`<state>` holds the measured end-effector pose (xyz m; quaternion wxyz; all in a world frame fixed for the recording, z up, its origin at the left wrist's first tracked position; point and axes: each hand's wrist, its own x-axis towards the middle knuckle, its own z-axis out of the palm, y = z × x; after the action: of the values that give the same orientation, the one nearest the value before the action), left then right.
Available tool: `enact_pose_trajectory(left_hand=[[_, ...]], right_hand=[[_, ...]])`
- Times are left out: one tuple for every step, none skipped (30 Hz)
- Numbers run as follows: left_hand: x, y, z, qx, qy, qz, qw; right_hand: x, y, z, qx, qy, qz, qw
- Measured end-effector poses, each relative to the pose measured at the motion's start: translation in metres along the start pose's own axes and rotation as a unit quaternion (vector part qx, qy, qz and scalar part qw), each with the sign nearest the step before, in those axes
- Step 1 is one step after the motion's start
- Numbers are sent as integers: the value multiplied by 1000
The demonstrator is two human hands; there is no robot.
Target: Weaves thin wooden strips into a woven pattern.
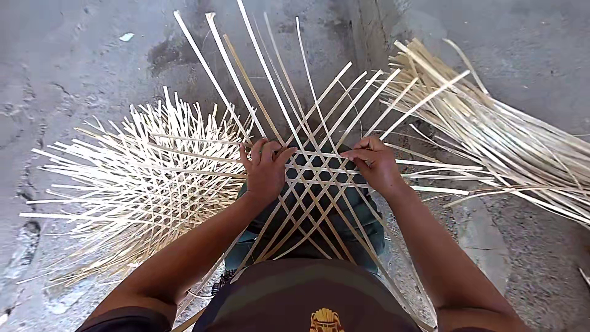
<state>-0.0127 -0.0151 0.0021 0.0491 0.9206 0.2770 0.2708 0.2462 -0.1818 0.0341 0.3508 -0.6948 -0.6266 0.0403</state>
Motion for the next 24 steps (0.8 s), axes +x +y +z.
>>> enact_pose_trajectory(left_hand=[[1,0,-2,2,-6,-1,1000],[4,0,-5,3,-14,-4,1000],[6,2,-8,4,-19,-8,1000],[10,3,-10,5,-24,-13,1000],[12,5,-12,6,-28,-17,999],[12,6,-13,8,-29,-18,999],[11,6,-12,9,-26,-19,999],[9,6,-10,12,-21,-20,1000],[8,5,-8,16,-13,-20,1000],[8,4,-6,17,-4,-20,1000],[7,3,-4,16,3,-22,1000],[7,3,-3,14,6,-26,1000],[6,2,-1,11,10,-28,1000],[5,1,0,8,16,-27,999],[5,0,1,7,22,-26,999],[5,0,2,6,24,-26,999],[5,-1,3,5,26,-25,999],[5,-1,3,5,27,-24,999],[4,-1,4,4,25,-24,999],[4,-1,3,3,21,-26,999],[2,0,2,2,18,-28,999],[-1,0,0,2,15,-31,999],[-4,1,-3,3,14,-35,999],[-8,2,-5,4,15,-39,999]], right_hand=[[0,-3,3,-26,8,-10,1000],[-1,-10,6,-59,12,-14,998],[-1,-20,9,-91,15,-13,996],[-2,-30,14,-113,17,-5,993],[-3,-38,22,-128,23,8,992],[-5,-44,30,-131,25,24,991],[-8,-48,37,-127,22,38,991],[-11,-48,42,-119,22,47,992],[-13,-46,47,-112,31,50,992],[-15,-42,51,-108,44,53,992],[-17,-40,54,-102,56,58,992],[-18,-38,55,-97,62,64,991],[-19,-37,56,-93,64,68,991],[-20,-37,57,-94,66,71,991],[-21,-37,58,-96,68,72,990],[-21,-36,58,-99,72,72,990],[-22,-36,59,-100,76,71,990],[-23,-36,60,-101,82,68,989],[-23,-35,60,-101,86,66,989],[-24,-36,60,-102,87,66,989],[-25,-37,59,-101,84,68,989],[-25,-38,58,-100,80,69,989],[-26,-39,57,-98,78,69,990],[-26,-40,55,-92,79,69,990]])
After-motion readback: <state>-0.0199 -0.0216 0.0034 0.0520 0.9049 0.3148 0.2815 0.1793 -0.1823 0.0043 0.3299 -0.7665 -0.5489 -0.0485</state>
